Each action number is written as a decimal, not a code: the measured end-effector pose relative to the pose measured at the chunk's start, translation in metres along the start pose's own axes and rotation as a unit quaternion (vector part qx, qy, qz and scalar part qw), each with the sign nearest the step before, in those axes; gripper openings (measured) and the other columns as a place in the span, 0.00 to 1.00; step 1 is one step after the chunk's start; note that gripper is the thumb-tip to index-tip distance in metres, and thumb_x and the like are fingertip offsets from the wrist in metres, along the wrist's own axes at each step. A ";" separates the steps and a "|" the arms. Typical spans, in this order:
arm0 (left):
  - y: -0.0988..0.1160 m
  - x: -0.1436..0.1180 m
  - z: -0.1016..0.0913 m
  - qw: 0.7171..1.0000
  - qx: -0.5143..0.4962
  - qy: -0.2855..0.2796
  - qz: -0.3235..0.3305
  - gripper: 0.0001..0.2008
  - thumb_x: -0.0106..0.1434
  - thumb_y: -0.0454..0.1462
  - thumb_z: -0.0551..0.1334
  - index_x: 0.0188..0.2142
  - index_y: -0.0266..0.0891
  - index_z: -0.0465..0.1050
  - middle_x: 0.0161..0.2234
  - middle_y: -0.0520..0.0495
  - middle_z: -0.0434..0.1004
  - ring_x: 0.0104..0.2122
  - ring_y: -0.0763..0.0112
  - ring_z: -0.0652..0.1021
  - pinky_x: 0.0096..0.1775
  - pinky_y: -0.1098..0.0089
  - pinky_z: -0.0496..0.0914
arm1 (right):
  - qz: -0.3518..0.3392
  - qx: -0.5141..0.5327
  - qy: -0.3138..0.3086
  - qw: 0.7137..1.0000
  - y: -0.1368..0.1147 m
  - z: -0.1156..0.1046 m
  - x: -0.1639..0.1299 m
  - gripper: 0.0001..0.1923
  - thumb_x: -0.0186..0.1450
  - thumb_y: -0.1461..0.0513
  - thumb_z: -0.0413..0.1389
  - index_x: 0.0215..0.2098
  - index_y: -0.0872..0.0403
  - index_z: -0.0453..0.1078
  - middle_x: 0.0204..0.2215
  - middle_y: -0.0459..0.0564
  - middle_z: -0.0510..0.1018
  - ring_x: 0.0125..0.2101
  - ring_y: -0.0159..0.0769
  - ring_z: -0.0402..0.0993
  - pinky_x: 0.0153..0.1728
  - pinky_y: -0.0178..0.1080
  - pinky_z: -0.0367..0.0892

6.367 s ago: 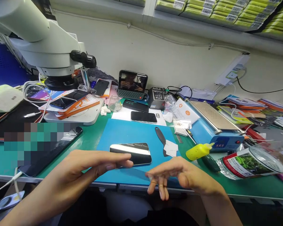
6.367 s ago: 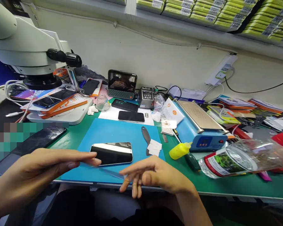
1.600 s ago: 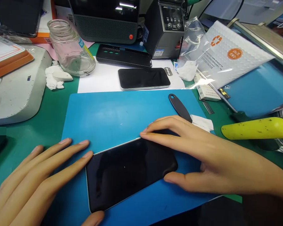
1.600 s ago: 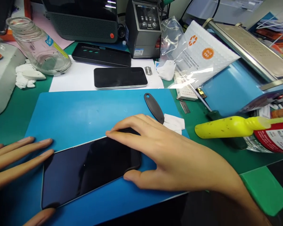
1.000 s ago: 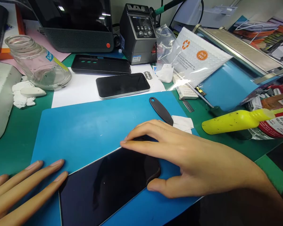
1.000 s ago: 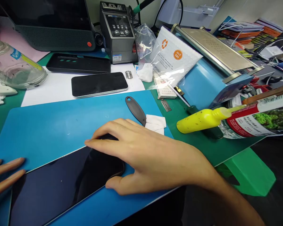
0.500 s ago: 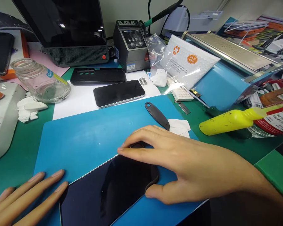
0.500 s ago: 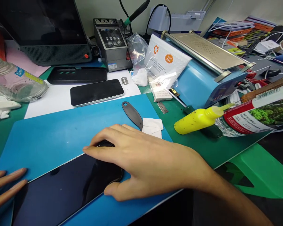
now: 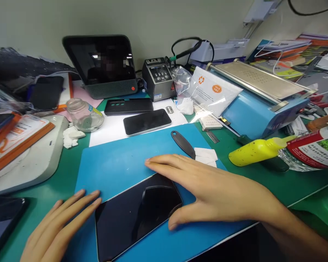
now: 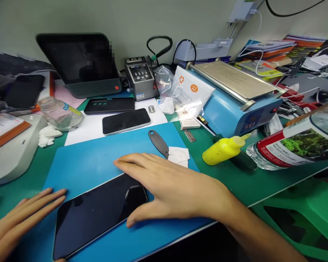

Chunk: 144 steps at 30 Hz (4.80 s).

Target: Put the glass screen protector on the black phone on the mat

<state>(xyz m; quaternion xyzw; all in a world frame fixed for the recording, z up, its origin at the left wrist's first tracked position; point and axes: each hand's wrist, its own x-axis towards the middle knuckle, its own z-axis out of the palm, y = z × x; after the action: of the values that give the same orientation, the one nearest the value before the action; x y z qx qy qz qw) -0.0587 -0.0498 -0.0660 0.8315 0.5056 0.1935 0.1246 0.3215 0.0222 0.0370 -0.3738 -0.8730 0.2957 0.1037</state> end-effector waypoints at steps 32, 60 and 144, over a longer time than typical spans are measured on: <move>0.055 0.022 -0.021 0.991 -0.108 0.064 -0.052 0.45 0.67 0.46 0.72 0.76 0.57 0.50 0.66 0.45 0.73 0.68 0.48 0.70 0.68 0.44 0.65 | -0.103 -0.194 0.155 0.963 -0.060 0.052 -0.001 0.19 0.77 0.50 0.58 0.61 0.46 0.78 0.68 0.55 0.75 0.70 0.52 0.68 0.72 0.66 0.60; 0.050 0.020 -0.014 0.992 -0.077 0.086 -0.041 0.40 0.68 0.45 0.71 0.74 0.57 0.55 0.69 0.45 0.70 0.67 0.48 0.71 0.66 0.46 0.68 | -0.097 -0.154 0.146 0.972 -0.090 0.084 0.020 0.25 0.75 0.45 0.58 0.63 0.47 0.73 0.73 0.51 0.68 0.76 0.47 0.54 0.77 0.61 0.48; 0.058 0.033 -0.030 0.988 -0.128 0.023 -0.079 0.29 0.63 0.48 0.72 0.63 0.52 0.74 0.68 0.43 0.67 0.70 0.41 0.65 0.70 0.40 0.57 | 0.091 -0.070 0.289 0.950 -0.033 0.080 -0.034 0.16 0.78 0.48 0.54 0.54 0.46 0.77 0.63 0.51 0.79 0.70 0.50 0.68 0.75 0.64 0.51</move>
<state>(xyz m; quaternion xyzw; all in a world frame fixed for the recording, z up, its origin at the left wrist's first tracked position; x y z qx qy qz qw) -0.0124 -0.0466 -0.0088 0.7615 0.5435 0.2650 0.2335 0.2935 -0.0549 -0.0063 -0.5270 -0.7866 0.1212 0.2979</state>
